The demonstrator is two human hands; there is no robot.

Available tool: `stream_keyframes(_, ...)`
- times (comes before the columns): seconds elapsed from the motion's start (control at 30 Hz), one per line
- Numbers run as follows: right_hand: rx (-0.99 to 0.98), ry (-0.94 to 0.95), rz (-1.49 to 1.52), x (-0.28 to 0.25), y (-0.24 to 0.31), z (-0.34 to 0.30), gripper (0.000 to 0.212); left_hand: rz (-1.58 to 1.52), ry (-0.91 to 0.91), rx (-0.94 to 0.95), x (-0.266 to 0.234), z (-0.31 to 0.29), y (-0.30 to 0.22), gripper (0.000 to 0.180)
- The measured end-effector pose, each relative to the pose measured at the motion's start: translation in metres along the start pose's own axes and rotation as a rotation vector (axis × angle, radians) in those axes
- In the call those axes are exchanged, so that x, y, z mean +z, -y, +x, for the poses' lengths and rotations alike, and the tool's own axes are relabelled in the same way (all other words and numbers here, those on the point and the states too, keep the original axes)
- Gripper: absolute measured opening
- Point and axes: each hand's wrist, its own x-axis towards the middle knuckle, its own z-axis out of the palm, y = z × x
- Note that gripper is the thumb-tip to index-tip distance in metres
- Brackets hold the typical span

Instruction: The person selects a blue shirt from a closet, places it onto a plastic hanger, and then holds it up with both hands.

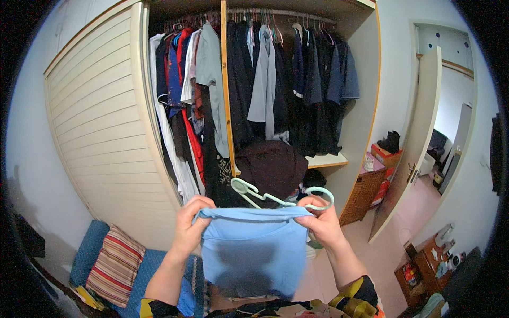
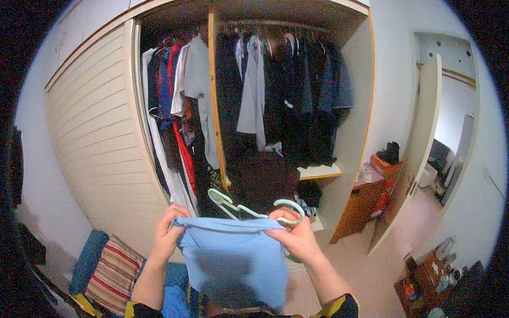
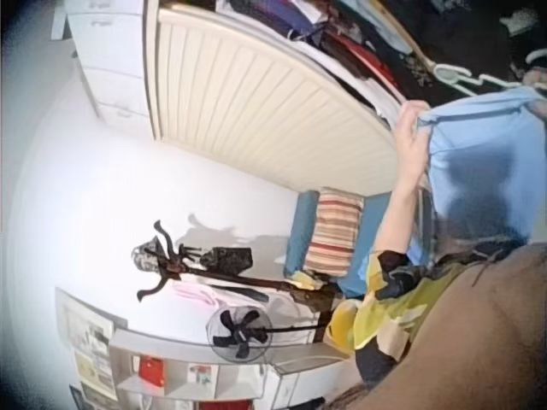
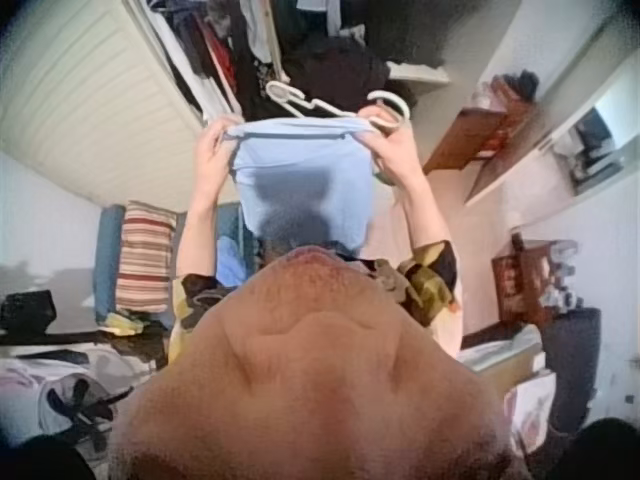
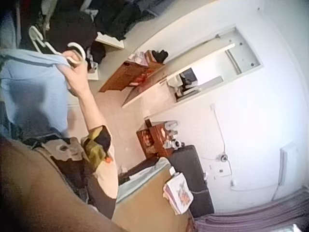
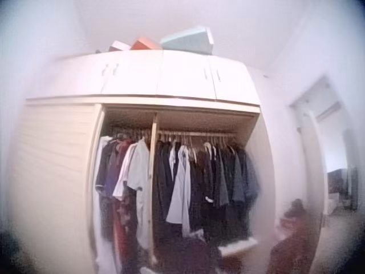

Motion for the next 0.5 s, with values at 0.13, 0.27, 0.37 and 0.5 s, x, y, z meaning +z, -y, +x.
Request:
stream_keyframes(0.13,0.117,-0.077,0.04,0.015,-0.001,0.001,0.014,-0.162,-0.035,-0.114,-0.007,0.019,-0.002,0.014)
stream_keyframes(0.27,0.109,-0.115,0.039,0.01,-0.01,0.007,0.015,-0.305,-0.054,-0.207,0.0,0.026,0.008,0.015)
stream_keyframes(0.37,0.078,-0.123,0.097,-0.003,-0.015,0.017,0.015,-0.349,-0.008,-0.243,0.004,0.042,0.003,0.016)
stream_keyframes(0.5,-0.102,-0.141,0.267,-0.032,-0.015,0.043,0.019,-0.498,-0.058,-0.171,0.025,0.068,0.003,0.019)
